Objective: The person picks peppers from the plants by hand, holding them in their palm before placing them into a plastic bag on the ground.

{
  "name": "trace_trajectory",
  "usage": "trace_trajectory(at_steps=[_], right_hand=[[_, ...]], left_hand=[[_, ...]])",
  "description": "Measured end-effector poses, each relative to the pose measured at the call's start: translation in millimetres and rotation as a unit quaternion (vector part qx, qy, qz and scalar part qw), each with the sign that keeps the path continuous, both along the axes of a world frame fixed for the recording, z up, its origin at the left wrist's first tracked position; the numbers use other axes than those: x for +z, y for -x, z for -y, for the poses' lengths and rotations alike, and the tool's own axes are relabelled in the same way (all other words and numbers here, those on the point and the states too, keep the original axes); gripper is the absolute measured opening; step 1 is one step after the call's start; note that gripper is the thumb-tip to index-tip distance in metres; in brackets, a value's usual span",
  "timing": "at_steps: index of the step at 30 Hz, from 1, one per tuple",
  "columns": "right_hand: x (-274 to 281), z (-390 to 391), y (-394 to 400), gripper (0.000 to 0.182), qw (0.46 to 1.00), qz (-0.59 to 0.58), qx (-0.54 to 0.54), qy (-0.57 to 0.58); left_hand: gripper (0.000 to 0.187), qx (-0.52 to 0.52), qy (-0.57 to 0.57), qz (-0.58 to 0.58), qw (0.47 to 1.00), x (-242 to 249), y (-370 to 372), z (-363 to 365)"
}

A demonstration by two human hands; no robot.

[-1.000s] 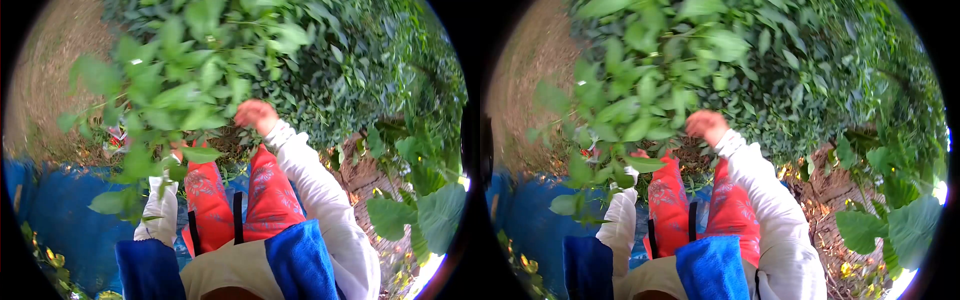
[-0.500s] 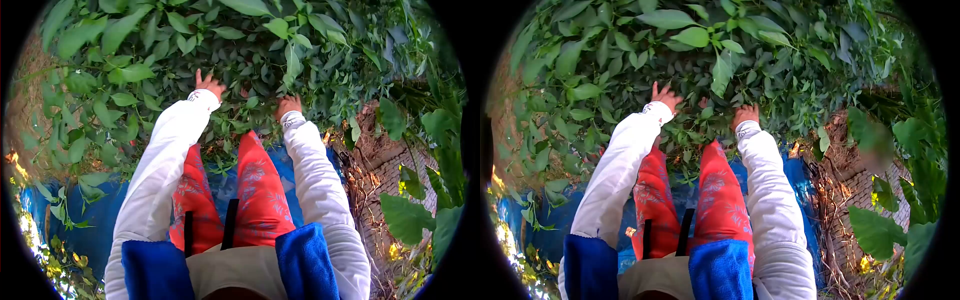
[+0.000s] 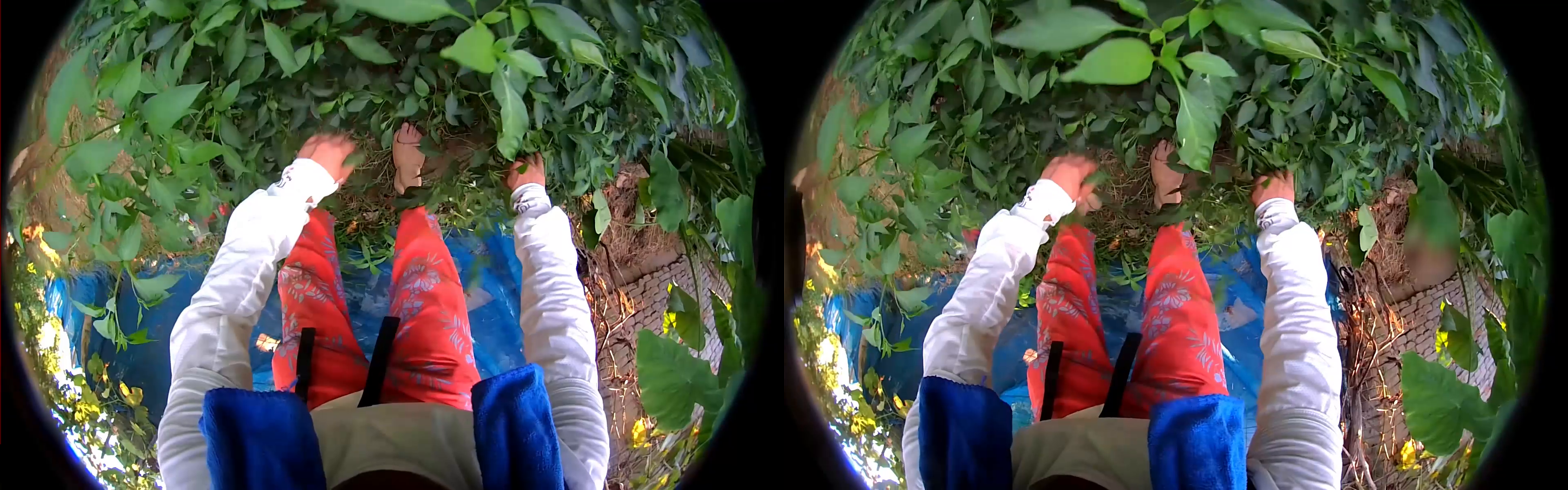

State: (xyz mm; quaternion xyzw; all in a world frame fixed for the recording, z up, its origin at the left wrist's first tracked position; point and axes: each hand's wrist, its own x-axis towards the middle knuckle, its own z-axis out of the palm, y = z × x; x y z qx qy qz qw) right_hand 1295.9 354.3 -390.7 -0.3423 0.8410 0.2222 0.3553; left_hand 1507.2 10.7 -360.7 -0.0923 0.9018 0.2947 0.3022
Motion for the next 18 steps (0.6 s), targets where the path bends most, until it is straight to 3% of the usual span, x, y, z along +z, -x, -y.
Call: trace_trajectory(at_steps=[2,4,5,7,8,10,11,13,14,15,16,17,18], right_hand=[[29,25,-3,0.025,0.998,0.050,0.003,-0.040],[45,33,-9,0.024,0.997,0.066,0.025,-0.043],[41,17,-10,0.024,0.999,0.048,0.005,0.007],[89,66,-6,0.028,0.984,0.062,0.014,-0.168],[108,96,-5,0.030,0.960,0.080,0.005,-0.268],[132,125,-16,0.029,1.000,0.010,0.025,-0.015],[139,141,-24,0.028,0.993,-0.024,0.033,0.113],[140,198,-43,0.024,0.934,0.005,0.002,0.357],[125,219,-56,0.024,0.909,0.114,-0.079,0.394],[100,239,-72,0.026,0.834,0.235,-0.181,0.465],[64,256,-91,0.027,0.719,0.366,-0.330,0.489],[16,271,-100,0.026,0.675,0.413,-0.441,0.423],[-21,288,-103,0.030,0.613,0.350,-0.601,0.376]], left_hand=[[0.032,0.124,-0.053,-0.228,0.964,16,49,-5],[0.051,0.114,0.017,-0.280,0.953,11,89,-5],[0.068,0.112,0.082,-0.217,0.966,-10,96,-13],[0.075,0.081,0.038,0.077,0.993,-35,108,-30],[0.077,0.022,-0.022,0.230,0.973,-45,114,-41],[0.054,0.018,-0.184,0.189,0.964,-88,96,-80],[0.041,0.009,-0.180,0.165,0.970,-97,87,-106],[0.035,-0.047,-0.096,0.175,0.979,-108,69,-151],[0.034,-0.045,-0.096,0.194,0.975,-103,58,-165],[0.033,-0.042,-0.097,0.203,0.973,-96,50,-174],[0.033,-0.037,-0.102,0.209,0.972,-90,44,-181],[0.032,-0.033,-0.107,0.213,0.971,-84,39,-186],[0.032,-0.027,-0.114,0.214,0.970,-79,34,-189]])
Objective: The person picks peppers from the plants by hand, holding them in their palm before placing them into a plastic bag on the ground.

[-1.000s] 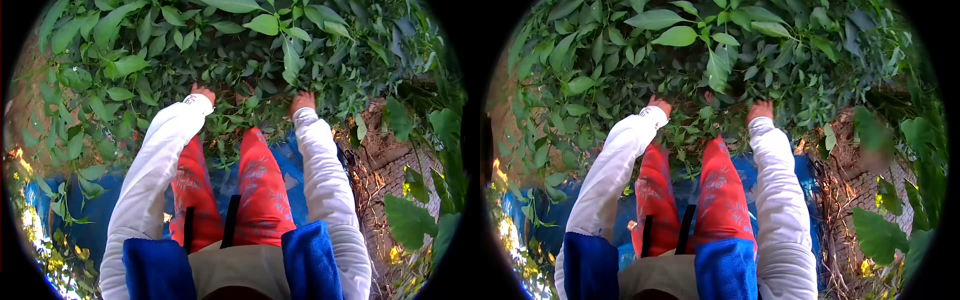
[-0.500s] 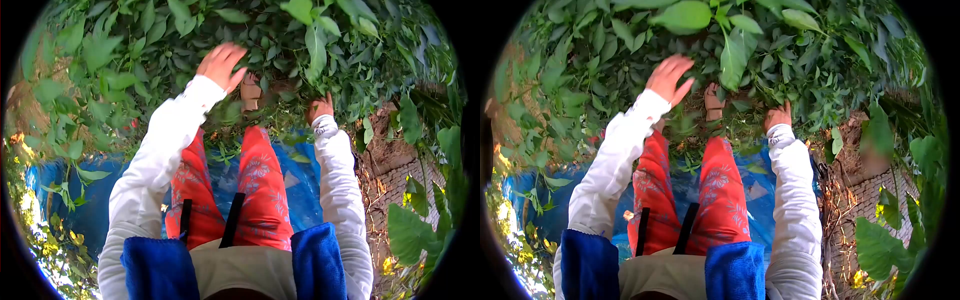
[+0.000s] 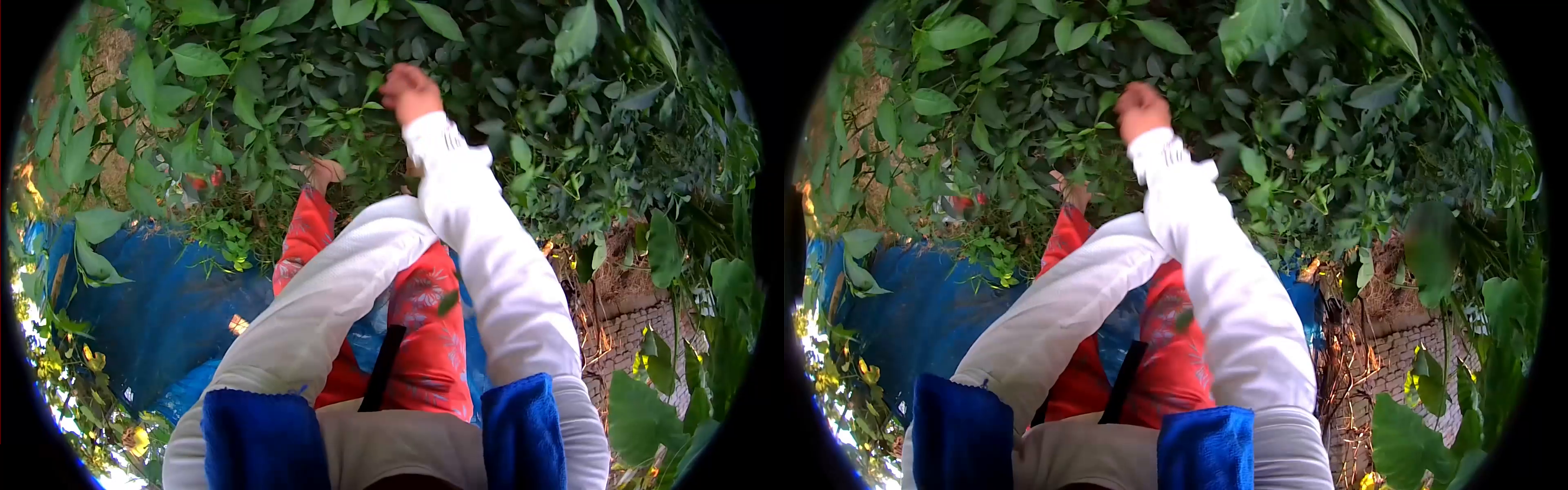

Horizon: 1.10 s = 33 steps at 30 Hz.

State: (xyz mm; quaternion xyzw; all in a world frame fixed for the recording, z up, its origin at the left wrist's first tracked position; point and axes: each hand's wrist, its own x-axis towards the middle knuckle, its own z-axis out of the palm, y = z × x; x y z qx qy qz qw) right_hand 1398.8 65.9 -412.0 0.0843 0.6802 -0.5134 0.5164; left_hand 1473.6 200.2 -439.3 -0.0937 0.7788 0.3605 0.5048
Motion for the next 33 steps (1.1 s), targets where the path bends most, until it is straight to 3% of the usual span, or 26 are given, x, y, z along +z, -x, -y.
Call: trace_trajectory(at_steps=[1,5,7,10,12,14,16,17,18,19,20,21,22,26,28,30,32,33], right_hand=[[-76,-5,4,0.037,0.990,0.033,-0.137,-0.017],[-137,-32,70,0.024,0.931,0.044,-0.356,-0.069],[-144,-40,86,0.020,0.881,0.047,-0.460,-0.097],[-124,-46,92,0.035,0.871,0.052,-0.487,0.028],[-118,-43,96,0.033,0.814,0.106,-0.568,0.056],[-114,-42,101,0.036,0.751,0.135,-0.640,0.095],[-108,-43,102,0.044,0.685,0.130,-0.702,0.143],[-96,-45,100,0.054,0.701,0.116,-0.677,0.194],[-86,-51,97,0.054,0.692,0.122,-0.676,0.222],[-76,-55,94,0.054,0.683,0.127,-0.674,0.251],[-66,-59,91,0.053,0.674,0.132,-0.670,0.281],[-56,-64,87,0.051,0.654,0.126,-0.698,0.262],[-42,-66,83,0.042,0.617,0.142,-0.738,0.235],[-17,-95,65,0.024,0.722,0.183,-0.641,0.187],[-8,-105,60,0.017,0.775,0.177,-0.577,0.190],[7,-112,59,0.018,0.819,0.188,-0.491,0.229],[10,-129,60,0.020,0.850,0.200,-0.407,0.268],[13,-132,62,0.017,0.880,0.163,-0.384,0.225]], left_hand=[[0.031,0.007,-0.005,0.001,1.000,6,-4,-2],[0.030,0.035,-0.037,0.005,0.999,21,-15,-3],[0.029,0.063,-0.060,0.002,0.996,29,-11,12],[0.028,0.140,-0.116,-0.006,0.983,41,-6,41],[0.027,0.159,-0.115,-0.044,0.980,56,1,70],[0.029,0.073,-0.073,-0.109,0.989,70,11,100],[0.030,0.123,-0.054,-0.015,0.991,50,14,115],[0.030,0.237,-0.033,-0.076,0.968,21,-1,112],[0.029,0.353,-0.008,-0.158,0.922,36,7,124],[0.024,0.355,-0.014,-0.247,0.901,44,14,141],[0.020,0.425,-0.022,-0.269,0.864,52,22,152],[0.017,0.475,-0.004,-0.346,0.809,63,32,159],[0.017,0.490,-0.001,-0.365,0.791,78,46,170],[0.027,0.348,0.049,-0.491,0.797,76,88,172],[0.037,0.212,0.065,-0.447,0.866,56,100,153],[0.036,0.151,0.063,-0.459,0.873,41,106,138],[0.034,0.064,0.036,-0.382,0.921,50,114,142],[0.032,0.019,0.022,-0.338,0.941,57,116,147]])
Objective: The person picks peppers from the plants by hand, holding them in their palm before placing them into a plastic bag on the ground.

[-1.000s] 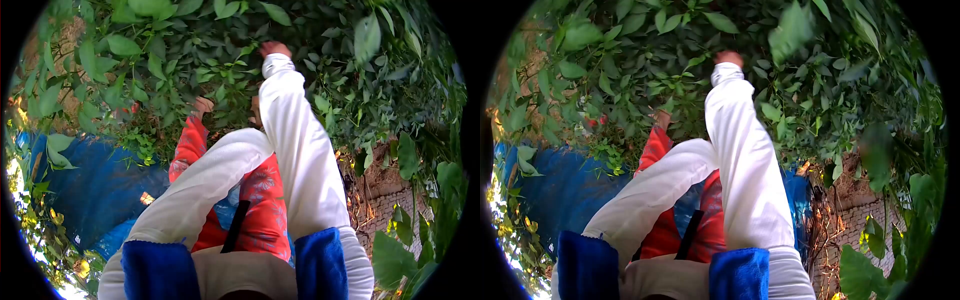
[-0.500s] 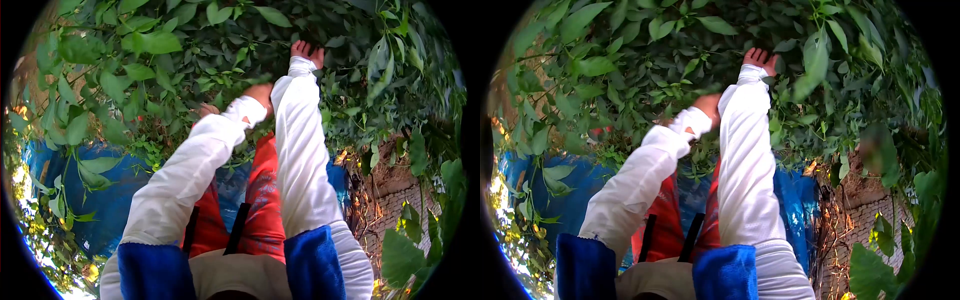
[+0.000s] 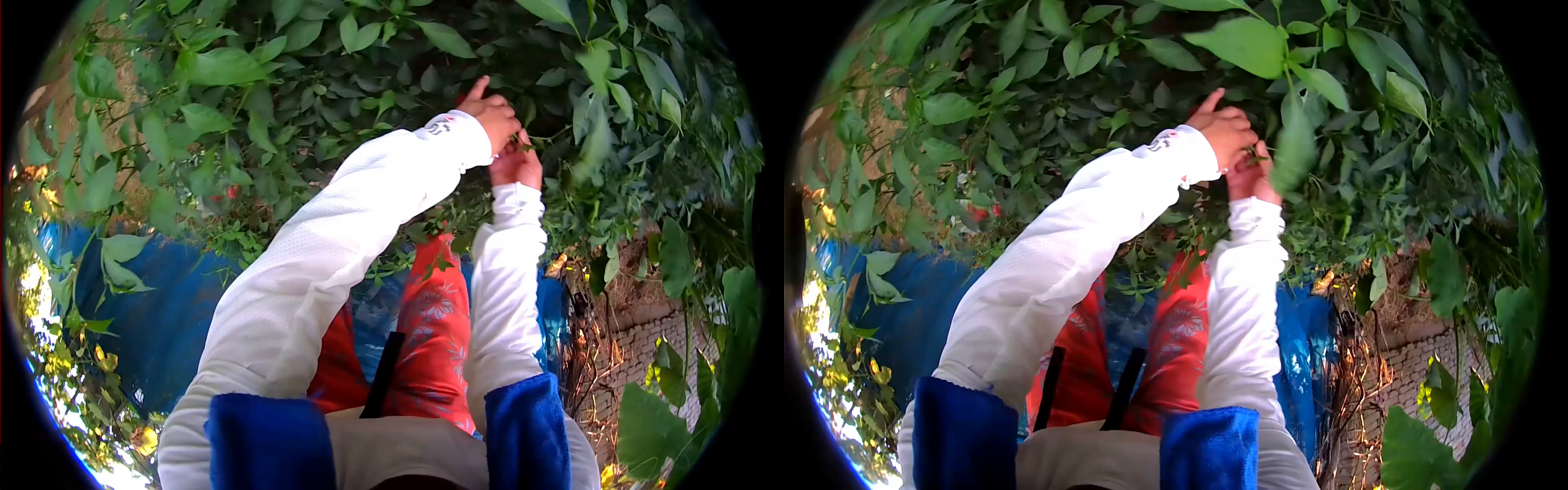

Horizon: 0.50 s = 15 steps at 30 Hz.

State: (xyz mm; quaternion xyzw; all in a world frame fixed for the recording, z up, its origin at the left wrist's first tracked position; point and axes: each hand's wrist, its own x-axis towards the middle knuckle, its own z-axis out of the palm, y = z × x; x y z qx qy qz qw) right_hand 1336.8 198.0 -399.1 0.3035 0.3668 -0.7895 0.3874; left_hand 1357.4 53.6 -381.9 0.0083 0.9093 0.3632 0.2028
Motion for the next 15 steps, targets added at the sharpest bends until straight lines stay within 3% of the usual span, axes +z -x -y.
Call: trace_trajectory(at_steps=[1,3,4,5,7,8,9,11,12,13,15], right_hand=[[8,3,0,0.015,0.998,-0.025,0.031,-0.055],[23,13,-1,0.012,0.979,-0.088,0.076,-0.169],[8,4,0,0.019,0.967,-0.137,0.116,-0.182],[-3,-8,1,0.022,0.908,-0.227,0.202,-0.290],[-12,-7,1,0.017,0.883,-0.238,0.230,-0.333],[-19,-4,-7,0.015,0.909,-0.198,0.173,-0.324],[-31,-1,-13,0.020,0.893,-0.216,0.205,-0.338],[15,52,-16,0.028,0.909,-0.094,0.231,-0.334],[11,65,-24,0.034,0.890,-0.170,0.277,-0.321],[5,80,-28,0.041,0.863,-0.245,0.321,-0.304],[3,121,-43,0.065,0.642,-0.573,0.345,-0.375]], left_hand=[[0.026,-0.063,0.045,0.043,0.996,7,2,3],[0.023,0.041,-0.042,0.022,0.998,2,-13,-4],[0.025,0.059,-0.030,0.116,0.991,20,-14,-7],[0.027,0.076,-0.019,0.208,0.975,39,-14,-10],[0.028,0.083,-0.128,0.339,0.928,48,-17,-8],[0.025,0.115,-0.151,0.269,0.944,43,-28,-10],[0.023,0.146,-0.171,0.196,0.954,39,-42,-9],[0.024,0.255,-0.037,0.100,0.961,50,-56,32],[0.031,0.276,0.053,0.088,0.956,50,-65,60],[0.041,0.281,0.138,0.076,0.947,51,-77,90],[0.054,0.308,0.280,0.157,0.896,60,-99,151]])
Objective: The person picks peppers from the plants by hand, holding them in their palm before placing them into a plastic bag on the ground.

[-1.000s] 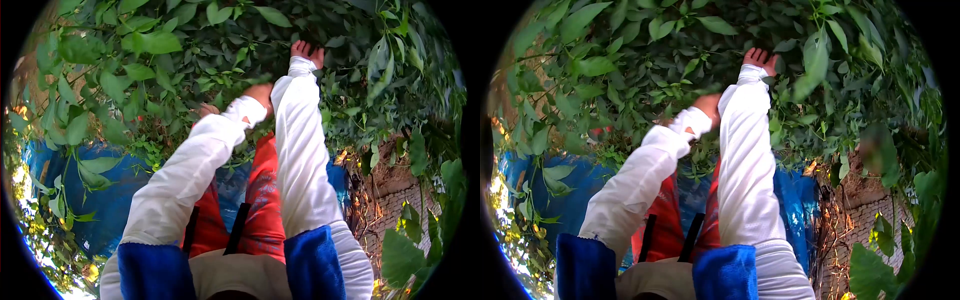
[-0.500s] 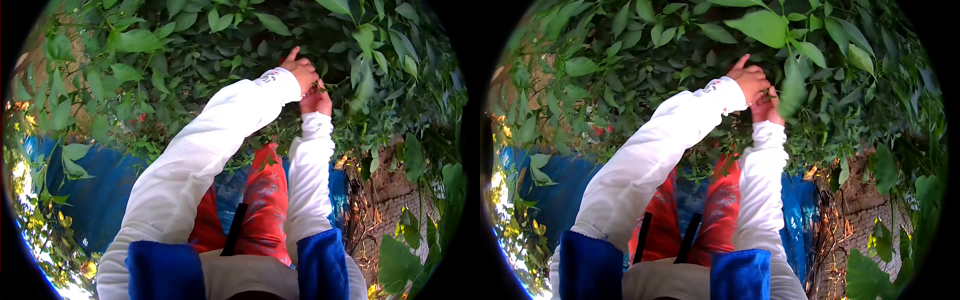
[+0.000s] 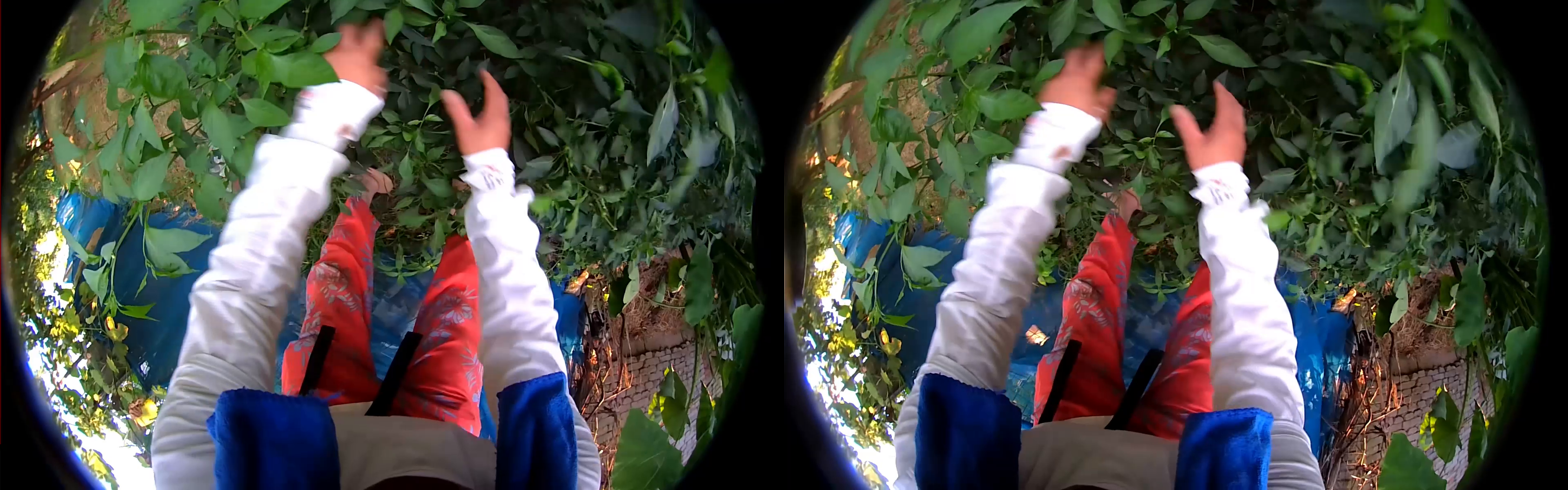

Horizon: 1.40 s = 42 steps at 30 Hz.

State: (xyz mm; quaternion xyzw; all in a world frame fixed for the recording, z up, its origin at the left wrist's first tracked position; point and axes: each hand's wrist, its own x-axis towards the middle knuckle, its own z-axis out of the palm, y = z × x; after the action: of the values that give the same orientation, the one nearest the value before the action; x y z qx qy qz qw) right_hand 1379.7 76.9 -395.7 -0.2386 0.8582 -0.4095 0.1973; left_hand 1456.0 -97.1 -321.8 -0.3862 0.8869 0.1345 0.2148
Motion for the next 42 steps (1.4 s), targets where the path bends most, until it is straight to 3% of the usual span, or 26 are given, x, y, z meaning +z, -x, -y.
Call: trace_trajectory(at_steps=[2,3,4,6,7,8,10,11,15,16,17,20,22,24,25,28,29,32,33,34,36,37,38,39,40,42], right_hand=[[-37,21,-43,0.085,0.984,0.123,0.052,-0.115],[-29,32,-63,0.086,0.957,0.200,0.122,-0.172],[-17,43,-83,0.087,0.916,0.274,0.189,-0.225],[9,55,-119,0.071,0.898,0.322,0.198,-0.224],[5,51,-134,0.068,0.889,0.330,0.215,-0.233],[0,47,-150,0.065,0.881,0.336,0.232,-0.241],[0,36,-161,0.062,0.895,0.327,0.213,-0.218],[-8,28,-167,0.060,0.911,0.300,0.208,-0.193],[-1,24,-161,0.059,0.918,0.257,0.208,-0.218],[-1,25,-161,0.059,0.917,0.253,0.213,-0.221],[4,26,-159,0.060,0.914,0.250,0.220,-0.231],[0,30,-164,0.062,0.875,0.300,0.249,-0.286],[7,34,-163,0.063,0.850,0.310,0.275,-0.326],[3,36,-165,0.063,0.831,0.334,0.284,-0.341],[-6,30,-174,0.064,0.862,0.314,0.248,-0.312],[-31,22,-198,0.034,0.901,0.191,0.259,-0.290],[-37,18,-200,0.034,0.902,0.202,0.270,-0.270],[-27,31,-196,0.035,0.810,0.163,0.336,-0.453],[-38,22,-201,0.037,0.862,0.152,0.300,-0.380],[-50,11,-207,0.040,0.905,0.138,0.270,-0.299],[-61,3,-207,0.043,0.928,0.153,0.257,-0.224],[-58,7,-198,0.044,0.919,0.185,0.264,-0.229],[-54,9,-191,0.046,0.907,0.218,0.271,-0.236],[-42,11,-181,0.048,0.893,0.252,0.280,-0.245],[-4,20,-158,0.055,0.898,0.244,0.246,-0.272],[-10,17,-153,0.055,0.901,0.242,0.239,-0.270]], left_hand=[[0.057,-0.039,0.062,-0.014,0.997,4,-37,52],[0.056,-0.166,0.046,-0.192,0.966,-24,-77,92],[0.050,-0.164,0.030,-0.153,0.974,-29,-85,117],[0.040,-0.154,-0.046,-0.135,0.978,-36,-100,158],[0.036,0.074,-0.274,-0.122,0.951,-16,-90,157],[0.034,0.336,-0.393,-0.115,0.848,5,-80,155],[0.035,0.475,-0.576,-0.274,0.606,13,-85,162],[0.037,0.467,-0.611,-0.294,0.568,12,-89,160],[0.028,0.489,-0.599,-0.296,0.561,14,-82,120],[0.027,0.507,-0.625,-0.261,0.533,15,-74,99],[0.027,0.475,-0.687,-0.243,0.494,9,-70,76],[0.033,0.565,-0.713,-0.180,0.374,11,-41,15],[0.040,0.487,-0.826,-0.207,0.193,-2,-38,3],[0.048,0.443,-0.868,-0.203,0.094,-4,-35,-4],[0.056,0.415,-0.878,-0.222,0.088,-6,-36,-8],[0.062,0.396,-0.879,-0.252,0.084,-9,-34,-19],[0.070,0.421,-0.870,-0.227,0.118,-9,-34,-16],[0.077,0.475,-0.840,-0.234,0.119,-3,-33,-20],[0.084,0.507,-0.825,-0.197,0.151,-16,-30,-21],[0.087,0.563,-0.734,-0.188,0.328,-3,-12,-35],[0.084,0.576,-0.675,-0.224,0.402,13,27,-53],[0.076,0.484,-0.638,-0.274,0.532,19,35,-47],[0.072,0.312,-0.511,-0.354,0.719,21,36,-35],[0.072,0.168,-0.375,-0.351,0.842,38,35,-15],[0.072,0.014,-0.217,-0.330,0.919,54,28,8],[0.073,-0.120,0.075,-0.209,0.968,58,-10,52]])
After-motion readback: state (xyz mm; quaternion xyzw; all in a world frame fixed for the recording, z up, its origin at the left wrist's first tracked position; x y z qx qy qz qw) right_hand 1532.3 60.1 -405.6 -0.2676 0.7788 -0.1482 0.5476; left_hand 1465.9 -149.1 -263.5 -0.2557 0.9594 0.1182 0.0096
